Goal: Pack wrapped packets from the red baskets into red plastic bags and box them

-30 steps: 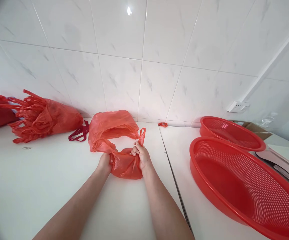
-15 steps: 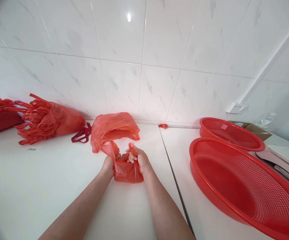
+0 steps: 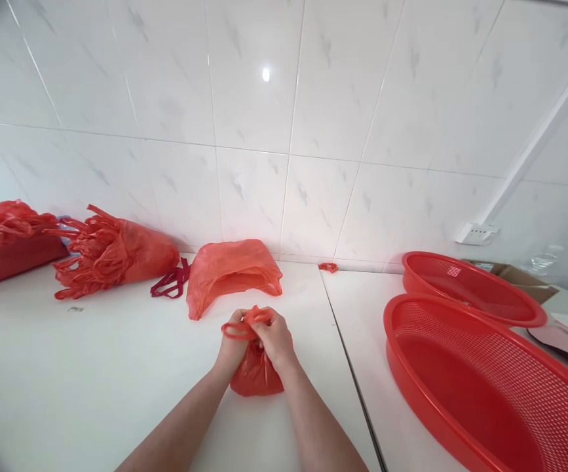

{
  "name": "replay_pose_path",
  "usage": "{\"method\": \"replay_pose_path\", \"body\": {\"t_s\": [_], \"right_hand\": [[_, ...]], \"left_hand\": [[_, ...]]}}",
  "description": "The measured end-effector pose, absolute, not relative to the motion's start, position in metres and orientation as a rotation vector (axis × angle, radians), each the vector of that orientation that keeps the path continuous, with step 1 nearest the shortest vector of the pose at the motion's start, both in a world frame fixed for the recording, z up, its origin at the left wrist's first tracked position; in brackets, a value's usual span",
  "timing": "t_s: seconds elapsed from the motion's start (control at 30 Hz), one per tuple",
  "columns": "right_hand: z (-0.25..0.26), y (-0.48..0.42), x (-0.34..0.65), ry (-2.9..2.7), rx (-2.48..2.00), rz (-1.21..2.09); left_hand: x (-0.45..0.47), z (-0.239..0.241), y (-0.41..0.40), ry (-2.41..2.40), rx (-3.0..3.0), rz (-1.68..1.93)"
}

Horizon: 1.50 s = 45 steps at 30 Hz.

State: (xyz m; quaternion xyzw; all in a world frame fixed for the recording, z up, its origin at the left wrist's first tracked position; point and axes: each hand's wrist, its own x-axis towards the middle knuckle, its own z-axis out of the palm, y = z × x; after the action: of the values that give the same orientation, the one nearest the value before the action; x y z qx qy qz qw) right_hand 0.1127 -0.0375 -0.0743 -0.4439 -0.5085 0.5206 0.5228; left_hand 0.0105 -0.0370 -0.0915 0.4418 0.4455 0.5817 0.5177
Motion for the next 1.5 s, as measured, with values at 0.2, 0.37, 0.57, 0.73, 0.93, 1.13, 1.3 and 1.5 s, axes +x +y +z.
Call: {"method": "replay_pose_path", "body": {"t_s": [0.2,0.37,0.57,0.73,0.93,1.13,1.3,1.5], "right_hand": [[-0.083,-0.025,0.127,-1.014,-1.064,1.305],[-0.082,-0.031,0.127,-1.091,-0.946,1.437],[-0.077,-0.036,0.137,-1.068,-0.737,1.730],[-0.069,-0.036,0.143,-0.987,-0.591,1.793],[-0.073,-0.034,0.148,-0.949,-0.564,1.863],[-0.078,-0.033,0.153,-1.143,-0.672,1.712],[-0.081,-0.029,0.154,-1.325,-0.801,1.581],[-0.094,-0.021,0.145,-1.453,-1.101,1.164]], "left_hand": [[0.018,-0.083,-0.055,1.167,1.642,1.487],[0.019,-0.078,-0.056,1.010,1.341,1.371],[0.011,-0.080,-0.047,0.972,1.233,1.372],[0.011,-0.084,-0.041,1.064,1.299,1.395],[0.009,-0.087,-0.039,0.982,1.287,1.355],[0.007,-0.089,-0.036,0.980,1.271,1.317],[0.006,-0.088,-0.034,1.072,1.293,1.423],[0.006,-0.082,-0.038,1.125,1.387,1.489]]}}
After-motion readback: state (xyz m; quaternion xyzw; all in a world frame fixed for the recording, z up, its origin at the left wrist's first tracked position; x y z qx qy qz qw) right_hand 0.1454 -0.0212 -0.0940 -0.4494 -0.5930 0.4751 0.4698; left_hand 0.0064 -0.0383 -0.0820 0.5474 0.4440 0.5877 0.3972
